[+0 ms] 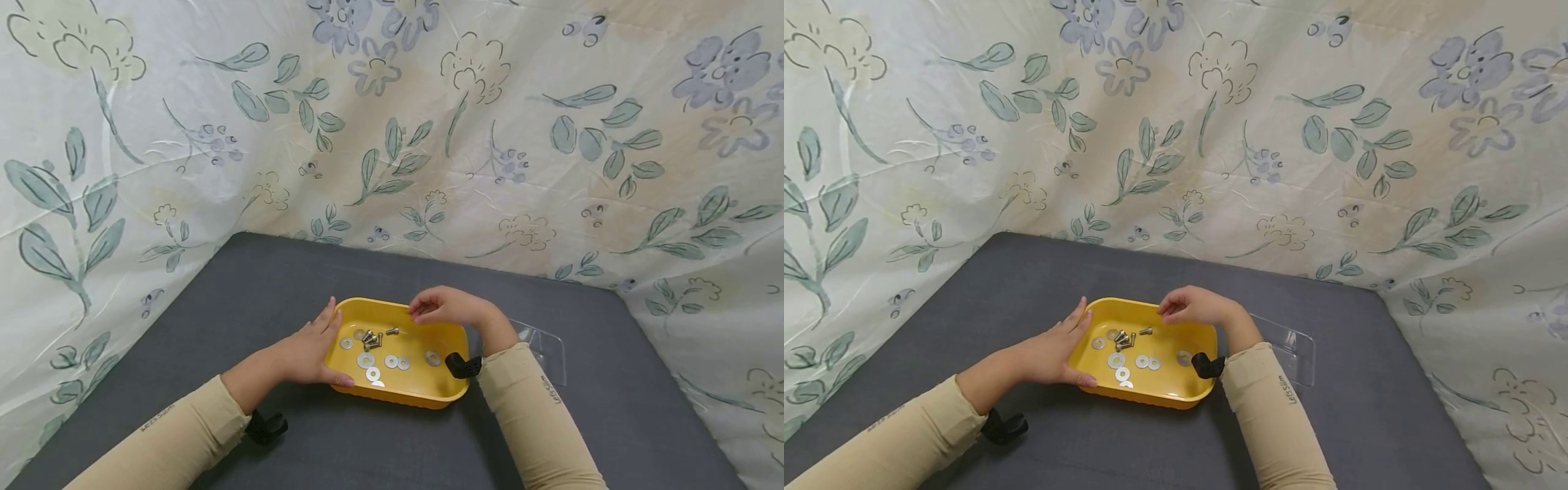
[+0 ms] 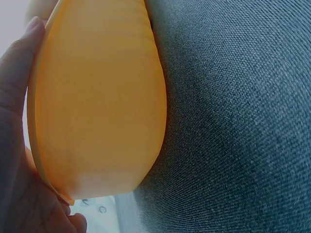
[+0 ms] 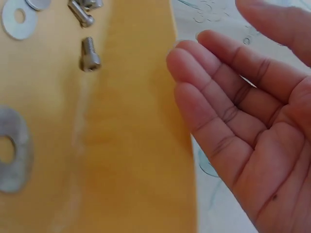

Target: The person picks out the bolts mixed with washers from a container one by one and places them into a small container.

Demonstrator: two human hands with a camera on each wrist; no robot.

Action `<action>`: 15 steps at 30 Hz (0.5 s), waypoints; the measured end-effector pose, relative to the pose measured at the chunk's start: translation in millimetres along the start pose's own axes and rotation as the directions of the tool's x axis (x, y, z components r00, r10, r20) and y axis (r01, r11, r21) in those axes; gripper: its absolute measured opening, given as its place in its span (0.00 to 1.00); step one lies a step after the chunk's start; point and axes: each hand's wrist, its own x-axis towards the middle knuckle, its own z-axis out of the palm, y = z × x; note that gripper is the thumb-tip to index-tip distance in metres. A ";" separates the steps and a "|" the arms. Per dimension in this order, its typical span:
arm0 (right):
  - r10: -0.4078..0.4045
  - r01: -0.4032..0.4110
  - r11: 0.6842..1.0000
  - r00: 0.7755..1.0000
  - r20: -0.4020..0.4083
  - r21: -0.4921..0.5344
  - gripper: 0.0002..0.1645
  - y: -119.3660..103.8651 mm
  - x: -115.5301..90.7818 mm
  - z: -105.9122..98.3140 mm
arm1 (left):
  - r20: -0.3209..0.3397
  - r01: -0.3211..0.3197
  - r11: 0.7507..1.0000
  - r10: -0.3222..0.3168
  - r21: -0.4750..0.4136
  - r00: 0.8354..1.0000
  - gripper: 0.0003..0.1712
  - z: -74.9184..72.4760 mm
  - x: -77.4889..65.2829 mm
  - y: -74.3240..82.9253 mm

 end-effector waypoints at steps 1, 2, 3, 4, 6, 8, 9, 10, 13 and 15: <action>-0.007 0.007 1.000 1.000 0.011 0.002 0.19 -0.6 2.5 1.2 | 0.000 -0.001 1.000 0.001 0.001 1.000 0.75 -0.5 0.2 -0.7; -0.015 0.015 1.000 1.000 0.022 0.001 0.18 -0.9 5.0 2.4 | 0.002 0.000 1.000 0.000 0.003 1.000 0.75 -1.1 0.3 -1.3; -0.020 0.020 1.000 0.999 0.032 -0.002 0.18 -1.8 7.3 3.6 | 0.003 -0.001 1.000 0.001 0.004 1.000 0.75 -1.5 0.6 -1.9; -0.027 0.027 1.000 0.999 0.041 -0.001 0.18 -1.8 9.5 4.7 | 0.003 -0.002 1.000 0.002 0.005 1.000 0.75 -2.0 0.9 -2.5; -0.035 0.035 0.999 0.998 0.056 -0.006 0.17 -1.7 13.7 6.8 | 0.006 -0.003 1.000 0.003 0.005 1.000 0.75 -3.1 1.6 -3.5; -0.042 0.042 0.999 0.997 0.067 -0.006 0.16 -0.7 17.6 9.0 | 0.010 -0.005 1.000 0.005 -0.001 1.000 0.75 -4.5 2.3 -4.1; -0.041 0.041 0.999 0.997 0.071 -0.005 0.16 -0.2 19.2 10.0 | 0.011 -0.006 1.000 0.006 -0.005 1.000 0.75 -5.2 2.7 -4.4; -0.034 0.034 0.999 0.997 0.076 -0.001 0.16 0.1 20.6 11.0 | 0.013 -0.007 1.000 0.008 -0.008 1.000 0.75 -5.8 3.2 -4.8; -0.008 0.008 1.000 0.996 0.091 0.000 0.18 0.7 24.5 14.6 | 0.019 -0.011 1.000 0.012 -0.016 1.000 0.74 -7.3 4.7 -6.1; 0.019 -0.019 1.000 0.994 0.104 -0.004 0.19 -0.6 24.9 17.0 | 0.025 -0.008 1.000 0.008 -0.016 1.000 0.74 -8.0 4.0 -5.4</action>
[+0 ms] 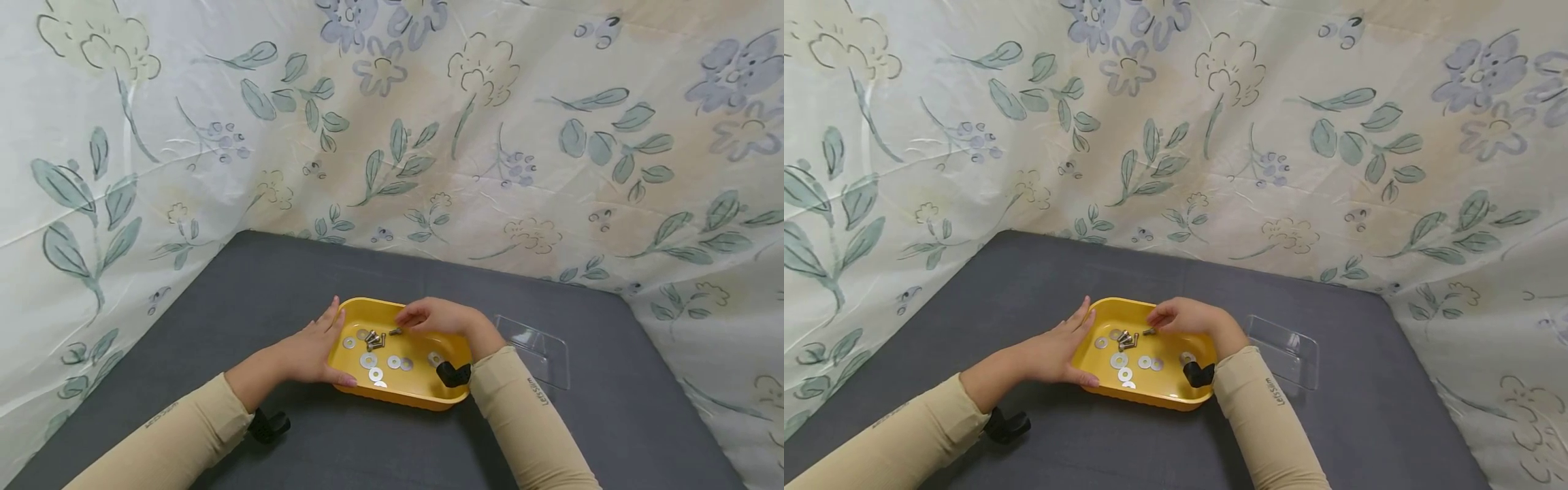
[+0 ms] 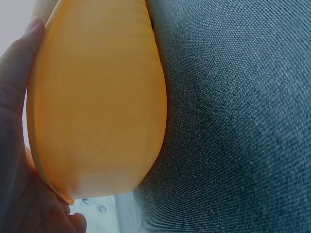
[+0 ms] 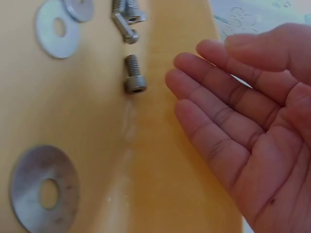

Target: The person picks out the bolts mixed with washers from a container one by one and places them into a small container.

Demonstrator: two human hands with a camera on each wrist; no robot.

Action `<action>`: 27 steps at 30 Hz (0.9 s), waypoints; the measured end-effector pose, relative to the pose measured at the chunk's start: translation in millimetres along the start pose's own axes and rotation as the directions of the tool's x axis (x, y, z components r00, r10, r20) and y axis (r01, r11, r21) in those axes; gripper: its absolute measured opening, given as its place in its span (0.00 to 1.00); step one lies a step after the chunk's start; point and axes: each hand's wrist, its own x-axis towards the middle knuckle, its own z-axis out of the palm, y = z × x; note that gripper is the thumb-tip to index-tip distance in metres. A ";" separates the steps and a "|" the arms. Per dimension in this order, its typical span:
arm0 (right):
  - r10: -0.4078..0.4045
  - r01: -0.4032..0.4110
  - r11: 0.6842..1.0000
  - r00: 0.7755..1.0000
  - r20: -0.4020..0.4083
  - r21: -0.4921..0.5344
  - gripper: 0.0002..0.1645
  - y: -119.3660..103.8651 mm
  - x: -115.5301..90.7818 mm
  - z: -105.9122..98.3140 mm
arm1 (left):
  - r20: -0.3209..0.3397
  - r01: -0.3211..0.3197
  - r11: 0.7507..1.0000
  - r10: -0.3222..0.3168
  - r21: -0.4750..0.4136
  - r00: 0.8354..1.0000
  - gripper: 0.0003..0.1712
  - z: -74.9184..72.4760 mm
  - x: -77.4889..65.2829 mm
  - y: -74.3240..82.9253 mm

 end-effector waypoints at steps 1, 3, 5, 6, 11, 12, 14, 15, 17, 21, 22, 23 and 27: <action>0.010 -0.010 1.000 1.000 0.006 -0.001 0.20 -0.4 0.2 1.1 | 0.001 0.002 1.000 -0.002 0.003 1.000 0.74 0.3 0.6 0.2; 0.018 -0.018 1.000 1.000 0.017 -0.016 0.22 -0.4 1.4 3.2 | 0.000 0.007 1.000 -0.007 0.007 1.000 0.75 1.0 1.9 0.4; 0.027 -0.025 0.998 0.999 0.026 -0.050 0.23 -0.1 3.2 5.0 | -0.001 0.011 1.000 -0.011 0.007 1.000 0.75 1.5 3.0 0.6; 0.030 -0.027 0.997 0.999 0.030 -0.071 0.24 0.2 4.2 5.6 | -0.002 0.011 1.000 -0.011 0.007 1.000 0.75 1.8 3.6 0.8; 0.044 -0.037 0.987 0.998 0.040 -0.158 0.25 0.7 8.3 7.2 | -0.001 0.015 1.000 -0.015 -0.001 1.000 0.75 1.6 4.3 1.9; 0.047 -0.040 0.986 0.998 0.043 -0.161 0.25 0.6 8.8 7.2 | -0.002 0.014 1.000 -0.014 -0.002 1.000 0.74 1.6 4.5 2.0; 0.049 -0.041 0.987 0.998 0.049 -0.154 0.25 1.1 9.4 7.5 | -0.005 0.015 1.000 -0.015 0.000 1.000 0.74 1.5 4.7 2.2; 0.049 -0.040 0.987 0.998 0.050 -0.153 0.25 1.6 9.8 7.6 | -0.006 0.015 1.000 -0.015 0.002 1.000 0.74 1.4 4.9 2.5; 0.049 -0.040 0.988 0.997 0.056 -0.148 0.24 2.1 10.3 9.0 | -0.009 0.012 1.000 -0.012 0.005 1.000 0.74 1.8 4.7 2.5; 0.051 -0.042 0.988 0.997 0.057 -0.151 0.24 3.3 11.5 11.8 | -0.011 0.010 1.000 -0.010 0.006 1.000 0.74 1.7 3.9 3.2; 0.051 -0.042 0.988 0.997 0.055 -0.151 0.23 3.4 11.8 12.4 | -0.011 0.010 1.000 -0.010 0.006 1.000 0.74 1.7 3.7 3.3; 0.053 -0.044 0.987 0.997 0.053 -0.153 0.23 3.4 12.1 12.8 | -0.012 0.009 1.000 -0.009 0.006 1.000 0.74 1.6 3.5 3.5; 0.053 -0.045 0.988 0.997 0.055 -0.147 0.22 3.6 13.8 14.4 | -0.014 0.007 1.000 -0.007 0.007 1.000 0.74 2.0 3.2 3.4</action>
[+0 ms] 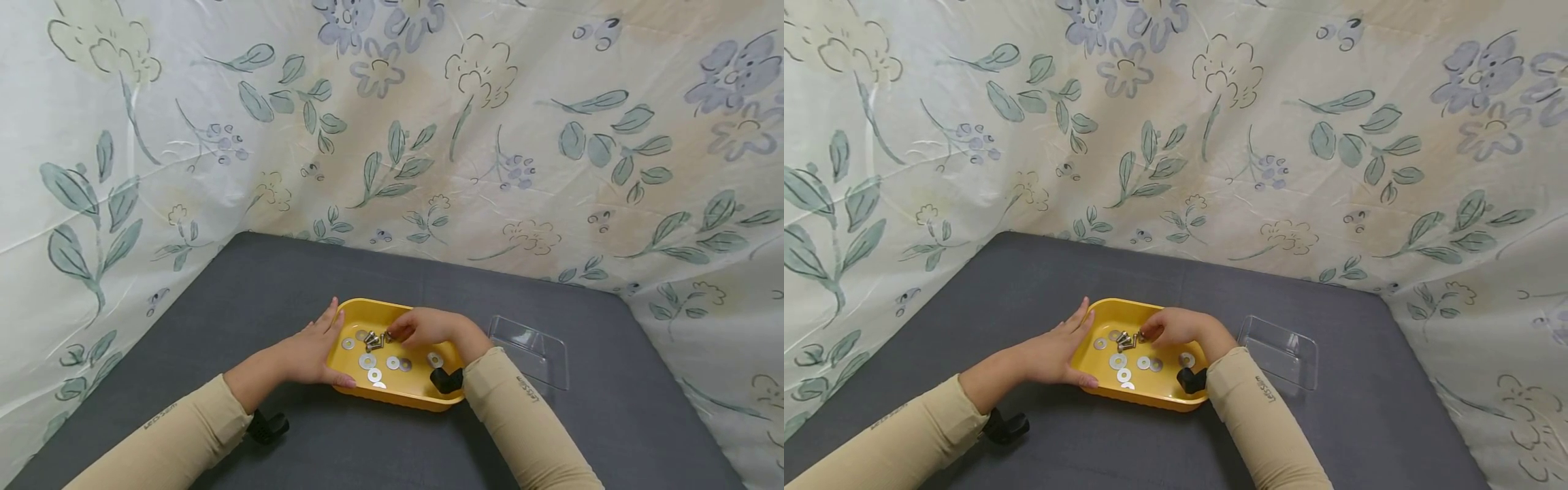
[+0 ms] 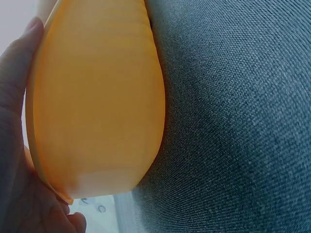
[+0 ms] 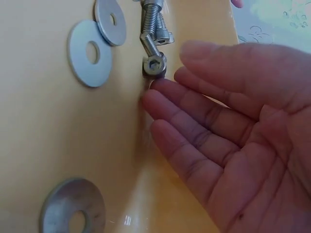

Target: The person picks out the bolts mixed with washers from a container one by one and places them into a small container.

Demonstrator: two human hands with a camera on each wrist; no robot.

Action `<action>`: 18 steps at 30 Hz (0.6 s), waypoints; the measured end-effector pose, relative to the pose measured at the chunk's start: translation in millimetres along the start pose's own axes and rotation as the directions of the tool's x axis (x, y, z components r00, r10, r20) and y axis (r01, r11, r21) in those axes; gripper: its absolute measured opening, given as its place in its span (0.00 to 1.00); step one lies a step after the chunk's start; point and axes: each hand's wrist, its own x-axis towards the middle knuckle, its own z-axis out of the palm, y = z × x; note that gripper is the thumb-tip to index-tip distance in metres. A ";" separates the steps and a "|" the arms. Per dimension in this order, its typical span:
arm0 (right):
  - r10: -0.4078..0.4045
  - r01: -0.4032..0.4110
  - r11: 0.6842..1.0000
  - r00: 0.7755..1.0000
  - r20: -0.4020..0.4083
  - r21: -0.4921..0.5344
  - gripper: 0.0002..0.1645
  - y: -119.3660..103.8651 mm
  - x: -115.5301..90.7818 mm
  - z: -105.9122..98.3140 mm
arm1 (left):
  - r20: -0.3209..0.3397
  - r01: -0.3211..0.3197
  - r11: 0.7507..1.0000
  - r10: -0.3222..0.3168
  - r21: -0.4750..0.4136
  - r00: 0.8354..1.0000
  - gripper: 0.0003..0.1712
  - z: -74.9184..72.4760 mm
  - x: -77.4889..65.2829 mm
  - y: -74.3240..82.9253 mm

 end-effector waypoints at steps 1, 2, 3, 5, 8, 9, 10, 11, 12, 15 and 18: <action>-0.001 0.001 1.000 1.000 -0.002 -0.001 0.22 0.2 0.8 0.3 | 0.000 -0.001 1.000 0.001 0.002 1.000 0.74 0.6 0.4 -0.5; -0.001 0.001 1.000 1.000 -0.004 0.000 0.22 0.4 1.8 0.6 | 0.000 -0.001 1.000 0.001 0.002 1.000 0.74 1.1 0.8 -1.1; -0.002 0.002 1.000 1.000 -0.005 0.006 0.22 0.9 3.0 1.0 | 0.000 -0.002 1.000 0.002 0.003 1.000 0.74 1.6 1.2 -1.5; -0.003 0.003 1.000 1.000 -0.011 0.013 0.21 0.7 4.9 2.5 | 0.001 -0.003 1.000 0.003 0.002 1.000 0.74 1.7 0.5 -2.2; 0.005 -0.005 0.999 1.000 -0.019 0.035 0.22 0.2 7.9 4.5 | 0.001 -0.007 1.000 0.007 0.000 1.000 0.74 1.3 -0.9 -2.9; 0.012 -0.011 0.999 1.000 -0.022 0.042 0.23 0.1 8.7 5.2 | 0.000 -0.008 1.000 0.008 0.000 1.000 0.74 1.3 -1.4 -3.0; 0.021 -0.020 0.999 0.999 -0.026 0.046 0.23 -0.3 9.2 5.9 | 0.000 -0.009 1.000 0.009 -0.001 1.000 0.74 1.2 -1.9 -3.2; 0.030 -0.029 0.998 0.999 -0.030 0.052 0.24 -1.0 9.5 6.6 | 0.001 -0.010 1.000 0.010 0.000 1.000 0.74 1.3 -2.3 -3.4; 0.042 -0.040 0.998 0.999 -0.033 0.055 0.24 -1.5 9.8 7.2 | 0.001 -0.011 1.000 0.011 -0.002 1.000 0.74 1.4 -2.8 -3.6; 0.071 -0.069 0.996 0.996 -0.046 0.049 0.22 -3.0 10.6 8.9 | 0.002 -0.014 1.000 0.014 -0.007 1.000 0.73 1.6 -4.2 -4.3; 0.080 -0.078 0.996 0.996 -0.049 0.035 0.17 -4.5 11.5 10.6 | 0.000 -0.018 1.000 0.018 -0.012 1.000 0.73 1.4 -5.6 -4.7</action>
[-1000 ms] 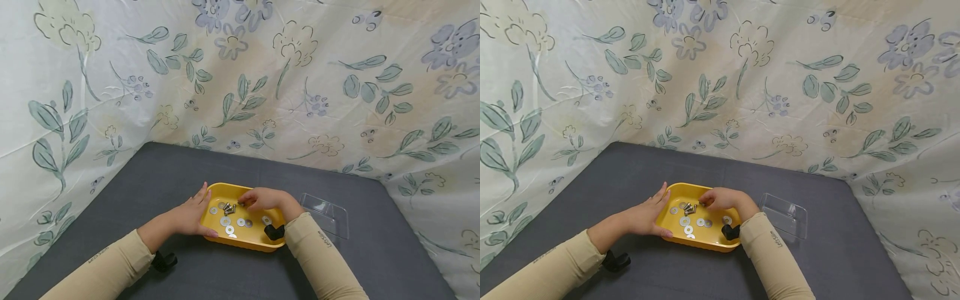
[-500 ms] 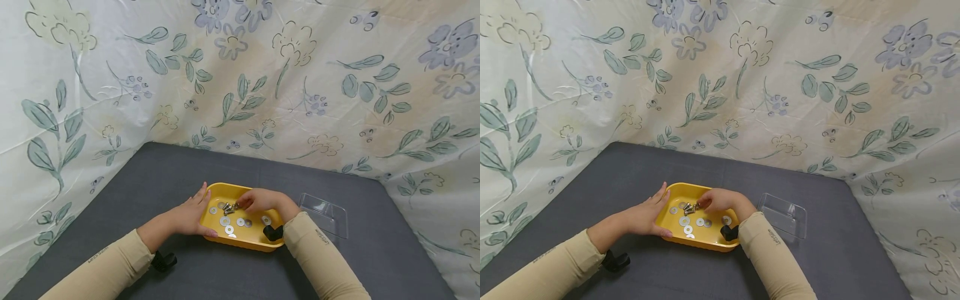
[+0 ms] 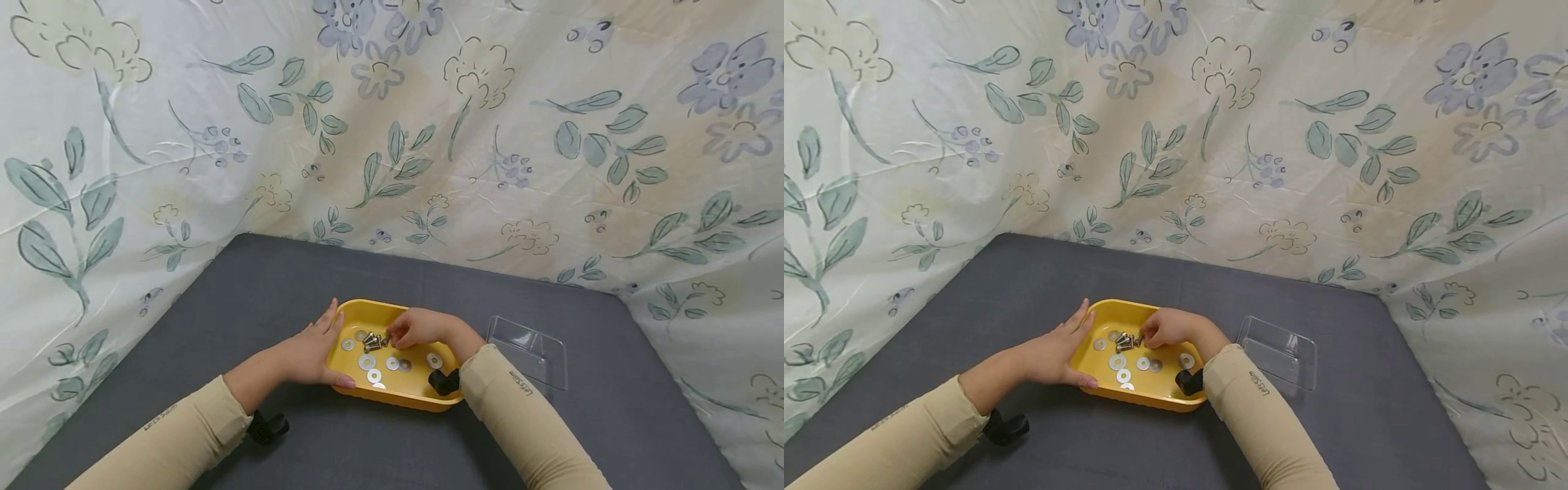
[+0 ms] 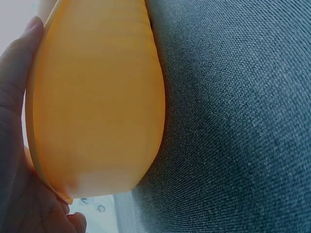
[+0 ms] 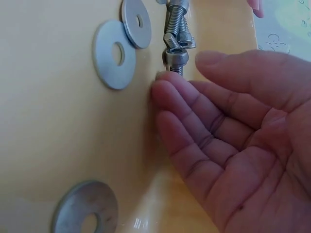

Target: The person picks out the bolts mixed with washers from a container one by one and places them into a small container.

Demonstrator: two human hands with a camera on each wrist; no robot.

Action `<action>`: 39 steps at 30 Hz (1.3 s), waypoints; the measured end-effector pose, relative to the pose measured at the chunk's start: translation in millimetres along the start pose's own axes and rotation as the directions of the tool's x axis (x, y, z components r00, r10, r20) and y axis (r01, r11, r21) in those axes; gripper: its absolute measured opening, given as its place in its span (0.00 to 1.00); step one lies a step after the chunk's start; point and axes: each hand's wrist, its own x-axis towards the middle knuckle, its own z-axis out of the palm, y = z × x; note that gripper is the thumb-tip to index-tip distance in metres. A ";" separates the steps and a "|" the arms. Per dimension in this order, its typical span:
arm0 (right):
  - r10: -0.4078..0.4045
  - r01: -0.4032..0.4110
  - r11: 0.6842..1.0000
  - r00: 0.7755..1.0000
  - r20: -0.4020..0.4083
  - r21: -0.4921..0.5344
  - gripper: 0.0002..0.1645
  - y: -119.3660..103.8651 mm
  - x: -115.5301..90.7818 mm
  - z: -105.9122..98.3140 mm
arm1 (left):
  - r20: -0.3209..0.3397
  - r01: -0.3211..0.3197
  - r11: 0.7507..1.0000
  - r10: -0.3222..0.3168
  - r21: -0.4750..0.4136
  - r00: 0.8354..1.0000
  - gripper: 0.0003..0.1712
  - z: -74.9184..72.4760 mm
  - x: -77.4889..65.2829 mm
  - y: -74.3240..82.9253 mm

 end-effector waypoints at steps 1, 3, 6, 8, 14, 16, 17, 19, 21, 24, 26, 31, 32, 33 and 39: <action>0.001 -0.001 1.000 1.000 0.000 -0.004 0.16 0.2 0.3 0.0 | 0.000 -0.001 1.000 0.001 0.000 1.000 0.73 -0.1 0.1 0.1; 0.000 0.000 1.000 1.000 0.004 -0.016 0.14 0.1 0.8 0.4 | 0.000 -0.002 1.000 0.002 -0.001 1.000 0.73 -0.3 0.3 0.6; 0.003 -0.003 1.000 1.000 0.010 -0.020 0.15 -0.6 1.1 0.7 | -0.001 -0.001 1.000 0.001 0.000 1.000 0.74 -0.6 0.7 0.9; 0.002 -0.001 1.000 1.000 0.018 -0.017 0.16 -1.3 1.2 0.9 | 0.000 0.000 1.000 0.000 0.003 1.000 0.74 -0.6 1.0 1.0; -0.034 0.033 0.999 0.999 0.037 0.030 0.18 -1.2 2.7 2.8 | 0.005 0.000 1.000 0.000 0.001 1.000 0.74 -1.5 1.3 1.8; -0.052 0.050 0.998 0.998 0.038 0.043 0.18 -0.4 3.8 4.2 | 0.007 -0.002 1.000 0.002 -0.002 1.000 0.74 -2.0 1.2 2.3; -0.059 0.057 0.997 0.998 0.035 0.042 0.18 -0.2 4.1 4.9 | 0.007 -0.003 1.000 0.003 -0.005 1.000 0.74 -2.1 1.3 2.5; -0.066 0.065 0.998 0.998 0.023 0.025 0.18 0.3 4.9 6.5 | 0.009 -0.003 1.000 0.003 -0.006 1.000 0.74 -2.4 1.4 2.8; -0.061 0.061 0.998 0.998 0.002 0.003 0.17 1.0 5.7 8.2 | 0.010 -0.003 1.000 0.003 -0.006 1.000 0.74 -2.7 1.5 3.0; -0.050 0.049 0.998 0.998 -0.028 -0.029 0.16 0.6 6.7 10.2 | 0.011 -0.001 1.000 0.001 -0.004 1.000 0.73 -3.3 1.6 2.9; -0.049 0.048 0.998 0.998 -0.042 -0.040 0.15 0.0 7.4 11.1 | 0.013 0.001 1.000 -0.001 -0.007 1.000 0.73 -4.1 1.5 2.9; -0.069 0.064 0.995 0.996 -0.062 -0.076 0.13 -2.1 8.5 11.9 | 0.014 0.001 1.000 -0.001 -0.008 1.000 0.73 -5.1 1.5 2.4; -0.074 0.068 0.994 0.995 -0.065 -0.086 0.13 -2.4 8.6 11.7 | 0.012 -0.001 1.000 0.001 -0.006 1.000 0.73 -5.1 1.6 2.2; -0.078 0.072 0.993 0.995 -0.066 -0.092 0.12 -3.0 8.6 11.7 | 0.010 -0.002 1.000 0.002 -0.003 1.000 0.73 -5.1 1.8 1.9; -0.095 0.088 0.988 0.994 -0.052 -0.123 0.08 -4.5 8.0 10.9 | 0.002 -0.013 1.000 0.013 0.003 1.000 0.74 -4.6 3.2 0.3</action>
